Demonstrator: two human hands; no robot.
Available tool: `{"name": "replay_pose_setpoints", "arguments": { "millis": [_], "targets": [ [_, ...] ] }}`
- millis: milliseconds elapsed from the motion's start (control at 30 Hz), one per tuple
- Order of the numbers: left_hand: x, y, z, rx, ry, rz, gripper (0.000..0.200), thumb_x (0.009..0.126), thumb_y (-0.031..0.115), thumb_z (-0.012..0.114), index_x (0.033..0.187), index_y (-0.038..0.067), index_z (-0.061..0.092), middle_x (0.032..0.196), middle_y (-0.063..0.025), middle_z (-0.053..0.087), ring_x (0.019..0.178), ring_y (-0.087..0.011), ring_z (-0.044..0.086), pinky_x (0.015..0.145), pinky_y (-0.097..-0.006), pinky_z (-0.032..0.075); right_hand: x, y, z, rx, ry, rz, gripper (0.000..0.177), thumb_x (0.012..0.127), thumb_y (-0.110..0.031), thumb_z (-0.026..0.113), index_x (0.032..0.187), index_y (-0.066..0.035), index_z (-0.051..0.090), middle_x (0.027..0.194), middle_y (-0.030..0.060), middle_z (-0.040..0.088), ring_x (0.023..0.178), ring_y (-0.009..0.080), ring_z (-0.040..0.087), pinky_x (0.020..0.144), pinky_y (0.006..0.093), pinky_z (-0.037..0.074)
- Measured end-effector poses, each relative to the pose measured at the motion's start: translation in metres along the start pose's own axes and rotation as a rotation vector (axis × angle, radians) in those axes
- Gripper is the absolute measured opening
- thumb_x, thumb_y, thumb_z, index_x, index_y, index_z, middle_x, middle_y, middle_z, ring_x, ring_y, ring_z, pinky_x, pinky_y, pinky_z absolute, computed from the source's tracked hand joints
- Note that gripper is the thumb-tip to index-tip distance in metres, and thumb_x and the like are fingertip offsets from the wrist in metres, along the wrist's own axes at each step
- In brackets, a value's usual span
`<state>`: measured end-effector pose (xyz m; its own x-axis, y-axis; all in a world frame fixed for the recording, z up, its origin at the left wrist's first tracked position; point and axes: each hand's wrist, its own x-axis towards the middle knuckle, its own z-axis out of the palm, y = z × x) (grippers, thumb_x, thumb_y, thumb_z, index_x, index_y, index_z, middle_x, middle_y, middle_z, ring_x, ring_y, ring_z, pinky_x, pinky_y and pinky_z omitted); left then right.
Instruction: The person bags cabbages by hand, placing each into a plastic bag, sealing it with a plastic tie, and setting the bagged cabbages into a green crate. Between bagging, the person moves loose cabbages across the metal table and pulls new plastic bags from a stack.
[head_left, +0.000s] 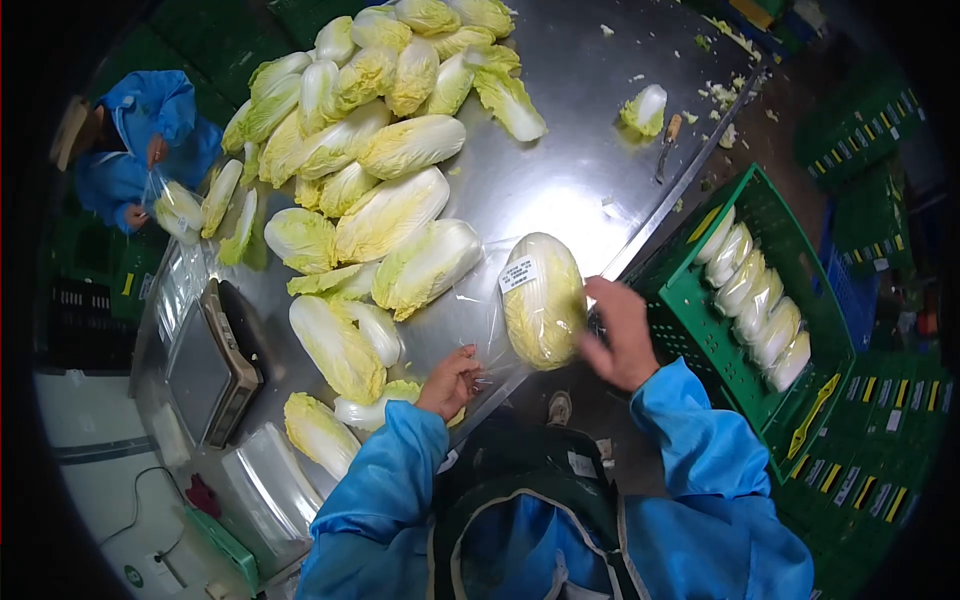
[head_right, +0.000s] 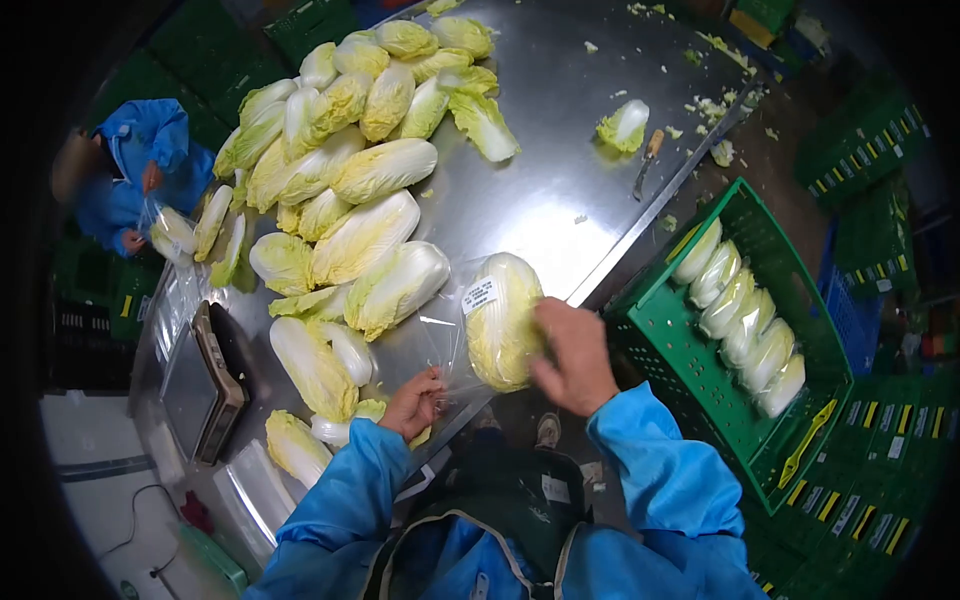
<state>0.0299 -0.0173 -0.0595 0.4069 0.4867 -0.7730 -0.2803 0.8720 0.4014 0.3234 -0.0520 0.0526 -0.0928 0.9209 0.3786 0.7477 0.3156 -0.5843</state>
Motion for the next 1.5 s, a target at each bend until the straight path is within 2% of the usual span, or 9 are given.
{"name": "replay_pose_setpoints", "arguments": {
  "millis": [100,367,667,933,1200,1333,1400,1467,1500],
  "targets": [
    [-0.007,0.014,0.011,-0.040,-0.069,-0.124,0.020,0.080,0.013,0.061,0.099,0.008,0.056,0.090,-0.0041,0.062,0.084,-0.0203,0.060,0.078,-0.0385,0.047,-0.010,-0.015,0.025,-0.073,-0.541,-0.053,0.092,0.064,-0.027,0.077,0.140,-0.012,0.028,0.145,0.0084,0.028,0.136,0.0308,0.022,0.109,0.0504,0.020],
    [0.000,0.025,0.024,0.192,0.037,0.074,0.014,0.088,0.019,0.059,0.093,0.007,0.055,0.086,-0.0059,0.062,0.079,-0.0186,0.060,0.069,-0.0364,0.051,-0.014,-0.009,0.038,-0.245,-0.556,-0.038,0.086,0.065,-0.022,0.076,0.139,-0.017,0.031,0.144,0.0058,0.031,0.134,0.0266,0.027,0.109,0.0493,0.021],
    [0.003,0.014,0.022,-0.085,0.022,0.143,0.009,0.088,0.014,0.056,0.082,0.009,0.052,0.075,-0.0021,0.056,0.070,-0.0121,0.053,0.060,-0.0249,0.042,-0.020,-0.006,0.045,-0.313,-0.415,-0.033,0.080,0.066,-0.023,0.075,0.135,-0.011,0.036,0.140,0.0118,0.036,0.132,0.0311,0.031,0.107,0.0511,0.023],
    [-0.054,0.070,0.176,0.005,-0.292,0.376,0.004,0.089,0.009,0.053,0.087,0.008,0.050,0.074,-0.0016,0.054,0.067,-0.0097,0.054,0.058,-0.0220,0.045,0.004,-0.062,0.038,0.031,0.079,0.327,0.093,0.065,-0.035,0.077,0.140,-0.008,0.028,0.136,0.0178,0.038,0.130,0.0387,0.030,0.108,0.0530,0.018],
    [-0.087,0.081,0.170,0.593,-0.439,0.479,0.007,0.092,0.012,0.049,0.092,0.005,0.049,0.081,-0.0093,0.059,0.063,-0.0138,0.057,0.056,-0.0240,0.046,-0.017,-0.054,-0.011,0.874,-0.170,0.687,0.034,0.091,-0.021,0.049,0.120,-0.003,0.055,0.108,0.0117,0.063,0.096,0.0188,0.059,0.086,0.0295,0.045],
    [-0.076,0.102,0.143,1.072,-0.494,1.092,0.065,0.077,0.039,0.067,0.125,0.000,0.043,0.123,-0.0160,0.050,0.107,-0.0262,0.055,0.086,-0.0379,0.046,-0.051,-0.055,-0.032,0.954,-0.176,0.610,0.034,0.095,-0.024,0.044,0.113,-0.002,0.061,0.106,0.0101,0.064,0.095,0.0158,0.058,0.090,0.0292,0.042],
    [-0.068,0.097,0.121,1.089,-0.519,0.767,0.089,0.069,0.048,0.070,0.135,0.001,0.034,0.137,-0.0144,0.037,0.124,-0.0268,0.041,0.097,-0.0400,0.038,-0.066,-0.063,-0.046,1.057,-0.179,0.594,0.038,0.096,-0.030,0.041,0.109,-0.002,0.064,0.106,0.0097,0.065,0.098,0.0168,0.057,0.092,0.0300,0.041],
    [-0.071,0.078,0.120,0.802,-0.974,-0.085,0.075,0.077,0.037,0.067,0.135,0.001,0.036,0.132,-0.0124,0.045,0.120,-0.0233,0.046,0.095,-0.0360,0.040,-0.070,-0.079,-0.072,1.316,-0.283,0.731,0.042,0.097,-0.034,0.040,0.109,-0.002,0.064,0.106,0.0106,0.064,0.098,0.0178,0.056,0.092,0.0302,0.041],
    [-0.074,0.069,0.121,0.934,-0.991,-0.163,0.060,0.081,0.029,0.064,0.130,0.001,0.043,0.125,-0.0109,0.051,0.114,-0.0206,0.050,0.093,-0.0332,0.041,-0.071,-0.086,-0.088,1.129,-0.340,0.779,0.044,0.097,-0.036,0.039,0.109,-0.001,0.064,0.106,0.0108,0.064,0.096,0.0173,0.056,0.091,0.0301,0.041]
  ]
}}
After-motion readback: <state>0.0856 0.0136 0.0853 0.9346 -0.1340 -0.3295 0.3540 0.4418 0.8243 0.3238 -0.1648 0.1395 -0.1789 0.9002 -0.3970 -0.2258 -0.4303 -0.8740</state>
